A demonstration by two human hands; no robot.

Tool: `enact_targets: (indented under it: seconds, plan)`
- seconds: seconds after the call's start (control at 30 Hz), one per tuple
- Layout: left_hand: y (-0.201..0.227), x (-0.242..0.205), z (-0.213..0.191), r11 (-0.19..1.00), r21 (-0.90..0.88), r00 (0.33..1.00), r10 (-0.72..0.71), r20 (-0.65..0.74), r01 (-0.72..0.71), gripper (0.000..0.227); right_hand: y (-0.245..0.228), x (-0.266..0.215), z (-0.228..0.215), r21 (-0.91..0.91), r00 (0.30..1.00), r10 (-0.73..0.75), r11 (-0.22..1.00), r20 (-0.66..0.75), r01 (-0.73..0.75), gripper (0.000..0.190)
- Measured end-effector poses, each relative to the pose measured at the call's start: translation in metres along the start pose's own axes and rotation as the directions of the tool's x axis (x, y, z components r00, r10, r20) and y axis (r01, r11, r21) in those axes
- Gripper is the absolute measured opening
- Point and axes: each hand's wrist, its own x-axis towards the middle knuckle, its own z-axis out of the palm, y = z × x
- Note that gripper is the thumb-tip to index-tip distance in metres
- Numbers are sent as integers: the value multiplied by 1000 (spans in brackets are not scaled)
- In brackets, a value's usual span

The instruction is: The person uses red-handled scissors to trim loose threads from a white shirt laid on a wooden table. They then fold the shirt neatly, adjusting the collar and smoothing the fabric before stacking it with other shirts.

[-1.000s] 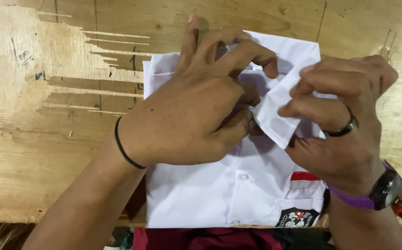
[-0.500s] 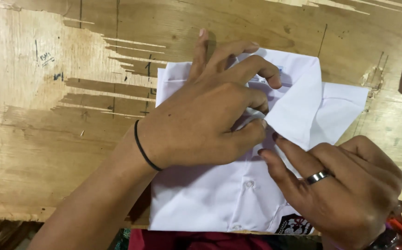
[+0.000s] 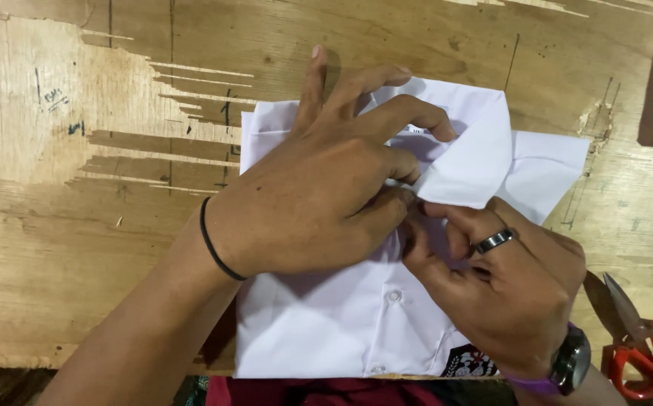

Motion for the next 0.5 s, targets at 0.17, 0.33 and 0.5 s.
enact_targets:
  seconds: [0.17, 0.33, 0.5]
  plan:
    - [-1, -1, 3, 1000, 3, 1000, 18, -17, -18, 34, 9, 2, 11, -32, 998, -55, 998, -15, 55, 29]
    - [-1, 0, 5, 1000, 26, 1000, 7, -8, -6, 33, 18, -4, 21, -110, 994, -109, 988, -24, 106, 44]
    - [-3, -1, 7, 998, 59, 1000, 20, -20, -19, 31, 17, -9, 21, -128, 996, -89, 988, -4, 88, 36]
